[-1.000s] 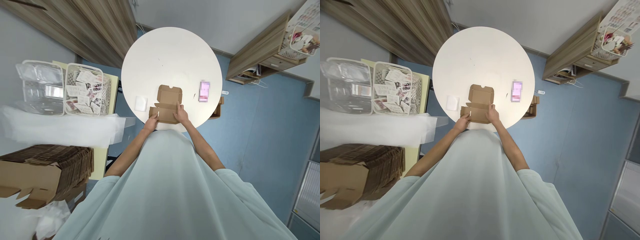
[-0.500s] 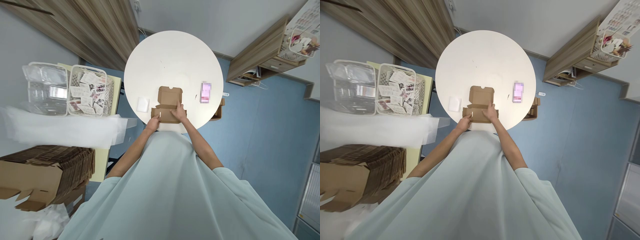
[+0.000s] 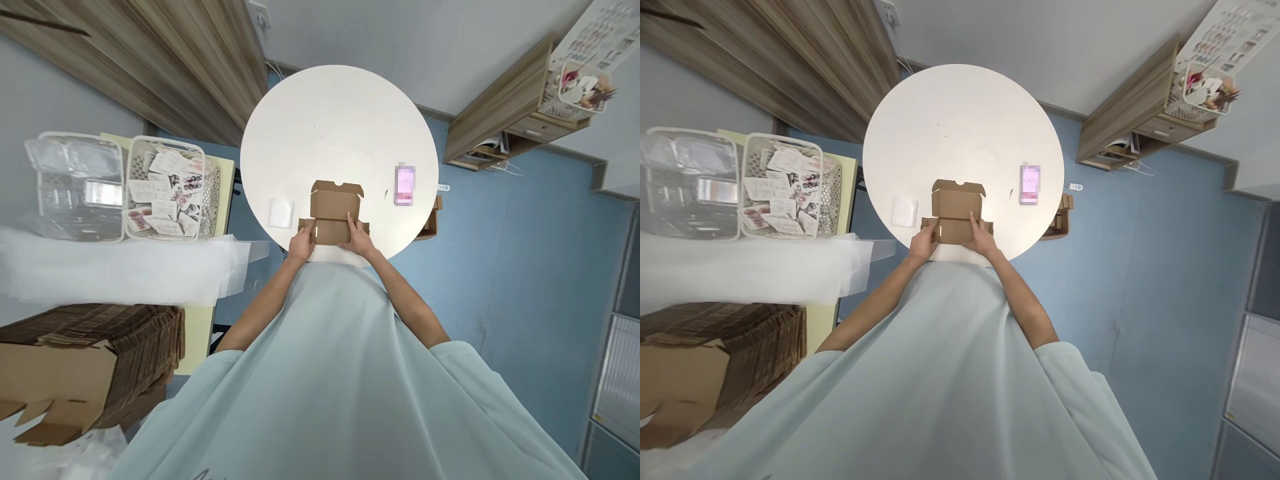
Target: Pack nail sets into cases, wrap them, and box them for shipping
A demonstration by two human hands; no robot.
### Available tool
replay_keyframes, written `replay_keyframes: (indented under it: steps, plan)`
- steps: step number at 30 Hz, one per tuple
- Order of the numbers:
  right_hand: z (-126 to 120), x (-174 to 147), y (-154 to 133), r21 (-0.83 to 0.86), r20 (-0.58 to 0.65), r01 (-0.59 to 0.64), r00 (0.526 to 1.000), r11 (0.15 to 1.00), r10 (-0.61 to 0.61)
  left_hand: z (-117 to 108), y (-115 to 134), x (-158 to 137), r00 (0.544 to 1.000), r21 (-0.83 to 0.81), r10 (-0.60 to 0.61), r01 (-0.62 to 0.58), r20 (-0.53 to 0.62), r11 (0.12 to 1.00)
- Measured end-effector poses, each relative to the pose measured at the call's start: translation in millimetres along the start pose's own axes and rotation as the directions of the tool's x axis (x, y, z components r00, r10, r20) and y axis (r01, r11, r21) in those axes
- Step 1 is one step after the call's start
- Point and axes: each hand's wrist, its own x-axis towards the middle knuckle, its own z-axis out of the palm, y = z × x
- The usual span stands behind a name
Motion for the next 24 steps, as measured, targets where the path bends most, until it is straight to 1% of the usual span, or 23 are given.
replay_keyframes:
  steps: [2, 4, 6, 8, 9, 11, 13, 14, 15, 17, 19, 20, 24]
  plan:
    - [-3.1, 1.9, -1.0, -0.007, -0.004, -0.012, 1.000, 1.000, 0.012, -3.0, 4.5, 3.6, 0.998, 0.033, -0.060, 0.060, 0.000, 0.998]
    - [-4.5, 3.2, -1.8, -0.019, -0.006, -0.020, 1.000, 1.000, 0.020, -6.0, 7.7, 5.7, 0.997, 0.044, -0.072, 0.071, 0.014, 0.996]
    - [-4.1, 3.7, -1.9, -0.027, -0.007, -0.026, 1.000, 0.999, 0.026, -8.7, 7.8, 5.0, 0.999, 0.054, -0.037, 0.035, 0.036, 0.998]
    - [-2.5, 3.7, -1.3, -0.025, -0.008, -0.025, 1.000, 0.999, 0.025, -11.0, 4.2, 0.8, 0.999, 0.061, 0.025, -0.027, 0.044, 0.998]
    - [-1.6, 3.6, -0.8, -0.020, -0.010, -0.022, 1.000, 1.000, 0.022, -12.1, 1.2, -2.4, 0.998, 0.059, 0.053, -0.055, 0.031, 0.997]
    - [0.1, 3.3, 0.4, -0.008, -0.013, -0.015, 1.000, 1.000, 0.015, -14.4, -6.1, -9.8, 0.996, 0.050, 0.070, -0.067, -0.049, 0.997]
    - [1.2, 3.0, 1.4, 0.001, -0.016, -0.007, 1.000, 1.000, 0.007, -16.6, -13.3, -16.0, 0.987, 0.037, -0.010, 0.016, -0.159, 0.999]
    - [1.4, 2.7, 1.6, 0.005, -0.016, -0.004, 1.000, 1.000, 0.004, -17.5, -16.3, -17.8, 0.978, 0.029, -0.074, 0.081, -0.195, 0.996]
    - [1.6, 2.5, 1.5, 0.007, -0.015, -0.002, 1.000, 1.000, 0.002, -18.3, -18.4, -18.6, 0.970, 0.020, -0.135, 0.142, -0.200, 0.990]
    - [1.4, 2.0, 0.9, 0.008, -0.013, 0.000, 1.000, 1.000, 0.000, -19.4, -20.3, -17.4, 0.967, 0.016, -0.222, 0.226, -0.127, 0.974]
    - [1.1, 1.9, 0.0, 0.001, -0.008, -0.002, 1.000, 1.000, 0.002, -19.6, -18.8, -14.7, 0.967, 0.031, -0.250, 0.252, -0.038, 0.967]
    - [1.0, 2.0, -0.4, -0.005, -0.006, -0.004, 1.000, 1.000, 0.004, -19.5, -17.1, -13.5, 0.967, 0.037, -0.256, 0.256, -0.015, 0.966]
    - [1.5, 3.1, -0.2, -0.020, -0.002, -0.004, 1.000, 1.000, 0.004, -18.9, -6.4, -13.9, 0.965, 0.010, -0.262, 0.263, -0.013, 0.965]
